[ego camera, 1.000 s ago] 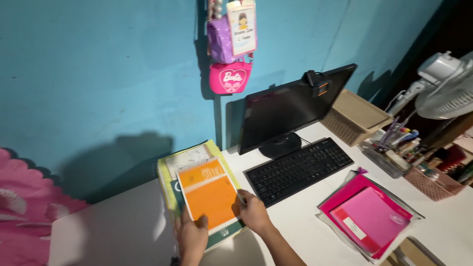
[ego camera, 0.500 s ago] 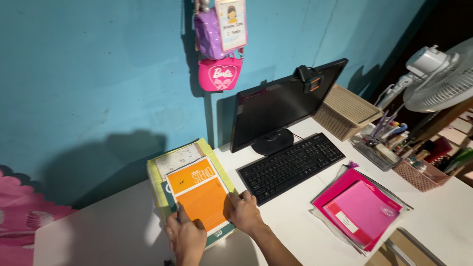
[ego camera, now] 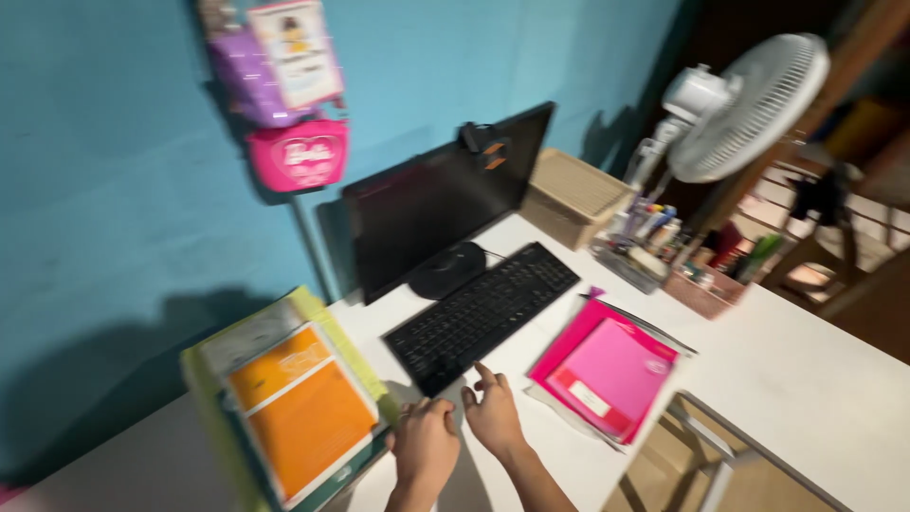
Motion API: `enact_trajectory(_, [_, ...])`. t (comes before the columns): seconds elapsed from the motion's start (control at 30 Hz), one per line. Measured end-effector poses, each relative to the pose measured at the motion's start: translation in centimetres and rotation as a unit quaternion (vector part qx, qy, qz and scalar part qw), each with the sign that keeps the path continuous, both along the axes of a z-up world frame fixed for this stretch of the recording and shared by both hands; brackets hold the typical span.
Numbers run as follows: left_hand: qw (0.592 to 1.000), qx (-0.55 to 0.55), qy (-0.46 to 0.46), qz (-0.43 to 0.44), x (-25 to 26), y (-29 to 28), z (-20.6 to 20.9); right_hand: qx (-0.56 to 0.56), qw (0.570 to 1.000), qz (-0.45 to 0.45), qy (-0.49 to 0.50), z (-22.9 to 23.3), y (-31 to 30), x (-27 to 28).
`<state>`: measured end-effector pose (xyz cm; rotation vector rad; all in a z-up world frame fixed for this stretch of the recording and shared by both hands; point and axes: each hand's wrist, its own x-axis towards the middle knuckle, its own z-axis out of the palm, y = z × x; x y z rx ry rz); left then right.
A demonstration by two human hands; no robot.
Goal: The person sorts and stacks yellow and white papers, places them into a yellow folder, and arranges notebooks and a book on the desk. They then wipe the desk surface with a cloth.
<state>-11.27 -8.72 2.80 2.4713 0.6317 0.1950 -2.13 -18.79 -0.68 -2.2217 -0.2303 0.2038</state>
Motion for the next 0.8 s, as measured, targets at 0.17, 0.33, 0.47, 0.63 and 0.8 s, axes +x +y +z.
enact_trajectory(0.17, [0.992, -0.043, 0.075, -0.088, 6.2, -6.1, -1.9, 0.002, 0.993, -0.118, 0.002, -3.2, -9.1, 4.0])
enact_trajectory(0.33, [0.984, -0.051, 0.109, -0.131, 13.9, -11.2, -5.1, -0.016, 0.971, -0.238, 0.006, -5.1, -18.2, 8.0])
enact_trajectory(0.47, [0.980, -0.024, 0.139, -0.141, 19.9, -14.3, -7.0, 0.027, 0.956, -0.291, 0.038, -7.1, -24.3, 10.8])
enact_trajectory(0.63, [0.972, 0.021, 0.181, -0.149, 24.3, -17.3, -7.4, 0.028, 0.952, -0.304, 0.011, -10.4, -28.3, 13.5])
enact_trajectory(0.8, [0.961, 0.067, 0.199, -0.178, 25.0, -19.6, -6.5, 0.004, 0.952, -0.293, 0.090, -10.3, -28.6, 15.2])
